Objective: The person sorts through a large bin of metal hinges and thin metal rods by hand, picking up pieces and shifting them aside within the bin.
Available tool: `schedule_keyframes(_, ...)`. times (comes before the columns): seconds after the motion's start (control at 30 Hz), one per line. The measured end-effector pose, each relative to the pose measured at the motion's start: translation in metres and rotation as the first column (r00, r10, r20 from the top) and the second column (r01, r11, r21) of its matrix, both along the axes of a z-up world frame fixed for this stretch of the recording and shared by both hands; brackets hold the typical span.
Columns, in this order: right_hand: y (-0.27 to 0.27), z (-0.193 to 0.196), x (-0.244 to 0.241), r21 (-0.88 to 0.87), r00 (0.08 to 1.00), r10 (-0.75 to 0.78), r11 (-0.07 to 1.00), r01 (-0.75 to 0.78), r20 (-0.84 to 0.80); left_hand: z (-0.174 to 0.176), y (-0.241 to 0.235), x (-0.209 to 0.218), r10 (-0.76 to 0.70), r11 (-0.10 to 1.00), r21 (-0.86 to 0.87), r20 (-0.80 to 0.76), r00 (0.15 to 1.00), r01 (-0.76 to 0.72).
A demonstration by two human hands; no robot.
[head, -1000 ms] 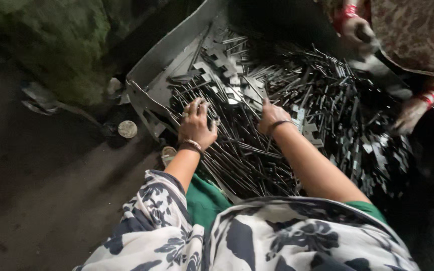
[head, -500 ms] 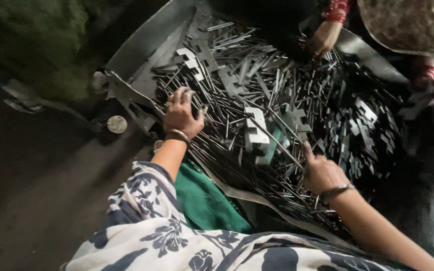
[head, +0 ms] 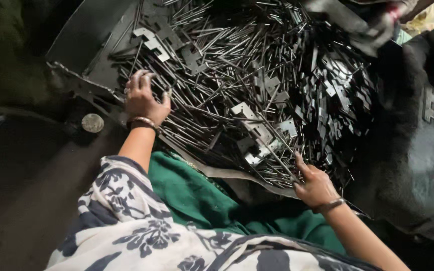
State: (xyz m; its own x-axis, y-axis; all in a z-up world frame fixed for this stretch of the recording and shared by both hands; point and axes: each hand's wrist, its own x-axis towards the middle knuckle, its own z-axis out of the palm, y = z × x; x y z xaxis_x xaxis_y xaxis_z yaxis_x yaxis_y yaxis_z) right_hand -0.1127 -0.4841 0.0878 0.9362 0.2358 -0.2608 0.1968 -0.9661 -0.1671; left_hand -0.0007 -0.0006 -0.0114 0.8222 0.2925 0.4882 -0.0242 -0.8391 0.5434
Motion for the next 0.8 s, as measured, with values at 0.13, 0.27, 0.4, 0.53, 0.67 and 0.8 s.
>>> schedule_keyframes(0.13, -0.002, 0.009, -0.027, 0.113, 0.981, -0.030, 0.994, 0.008, 0.191, 0.001, 0.005, 0.004, -0.009, 0.999, 0.049, 0.012, 1.000, 0.009)
schedule_keyframes(0.27, -0.004, 0.010, -0.013, 0.067, 0.983, 0.018, 0.997, -0.031, 0.184, 0.001, 0.005, 0.001, -0.003, 0.999, 0.048, -0.019, 1.000, 0.004)
schedule_keyframes(0.4, -0.005, 0.019, 0.021, 0.046, 0.956, -0.002, 0.999, -0.013, 0.295, -0.001, 0.005, 0.003, 0.002, 0.997, 0.076, 0.015, 1.000, -0.004)
schedule_keyframes(0.53, 0.008, 0.022, 0.110, -0.005, 0.967, -0.231, 0.973, 0.233, 0.106, -0.007, 0.006, 0.003, 0.007, 0.998, 0.054, 0.010, 1.000, -0.007)
schedule_keyframes(0.67, 0.045, -0.011, 0.189, -0.039, 0.953, -0.301, 0.953, 0.300, -0.024, -0.007, 0.008, 0.006, 0.017, 0.998, 0.056, -0.021, 1.000, -0.016)
schedule_keyframes(0.8, 0.058, -0.042, 0.192, -0.149, 0.992, -0.119, 0.982, 0.113, -0.035, -0.005, 0.005, 0.007, 0.008, 0.999, 0.041, -0.023, 1.000, -0.007)
